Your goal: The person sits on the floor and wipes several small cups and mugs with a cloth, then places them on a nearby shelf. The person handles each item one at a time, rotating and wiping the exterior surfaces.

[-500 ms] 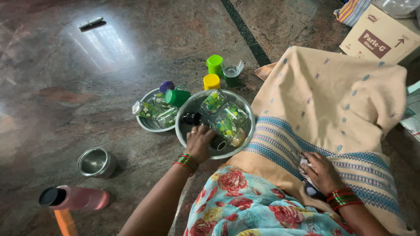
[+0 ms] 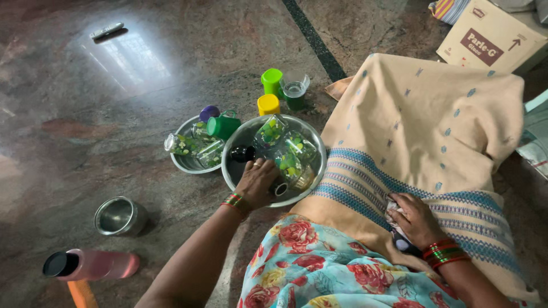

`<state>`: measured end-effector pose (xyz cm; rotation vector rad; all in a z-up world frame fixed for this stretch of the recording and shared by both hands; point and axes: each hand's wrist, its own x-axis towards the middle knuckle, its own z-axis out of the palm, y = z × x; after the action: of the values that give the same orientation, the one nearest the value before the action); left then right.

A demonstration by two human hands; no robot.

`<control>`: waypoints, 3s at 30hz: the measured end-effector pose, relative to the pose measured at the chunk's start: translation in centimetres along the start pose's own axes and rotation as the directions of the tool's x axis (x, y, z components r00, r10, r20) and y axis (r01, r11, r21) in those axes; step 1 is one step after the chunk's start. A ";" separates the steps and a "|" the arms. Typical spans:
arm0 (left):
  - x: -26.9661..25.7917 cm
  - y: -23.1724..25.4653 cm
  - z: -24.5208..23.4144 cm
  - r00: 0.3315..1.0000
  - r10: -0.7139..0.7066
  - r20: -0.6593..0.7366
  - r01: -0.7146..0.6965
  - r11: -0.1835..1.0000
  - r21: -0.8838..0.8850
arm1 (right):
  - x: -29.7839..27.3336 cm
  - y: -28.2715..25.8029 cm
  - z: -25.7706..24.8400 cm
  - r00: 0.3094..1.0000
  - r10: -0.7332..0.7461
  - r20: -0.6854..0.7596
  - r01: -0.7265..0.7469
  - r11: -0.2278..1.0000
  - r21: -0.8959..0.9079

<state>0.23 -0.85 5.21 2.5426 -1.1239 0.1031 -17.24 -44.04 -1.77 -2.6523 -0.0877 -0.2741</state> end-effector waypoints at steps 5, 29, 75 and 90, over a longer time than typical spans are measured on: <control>-1.7 -2.1 2.0 0.987 -0.048 -0.151 0.016 0.979 -0.203 | -0.1 -0.2 -0.2 1.000 -0.004 -0.001 0.004 1.000 0.012; 12.5 22.7 16.7 0.939 0.003 0.343 0.187 -0.842 -0.506 | -3.1 3.8 -1.5 0.729 0.482 -0.487 -0.138 0.800 0.585; 11.1 21.3 18.5 0.933 0.005 0.359 0.348 -0.257 -0.902 | -3.7 -1.8 -1.4 0.963 0.231 0.142 -0.230 0.973 -0.023; 11.0 21.7 17.6 0.952 0.037 0.302 0.293 -0.387 -0.874 | -3.4 0.1 -1.6 0.874 0.447 -0.190 -0.161 0.637 0.754</control>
<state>-9.42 -28.17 -2.55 0.8409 -0.3403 -0.8969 -20.88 -44.92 -1.17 -1.7371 0.3267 -0.4913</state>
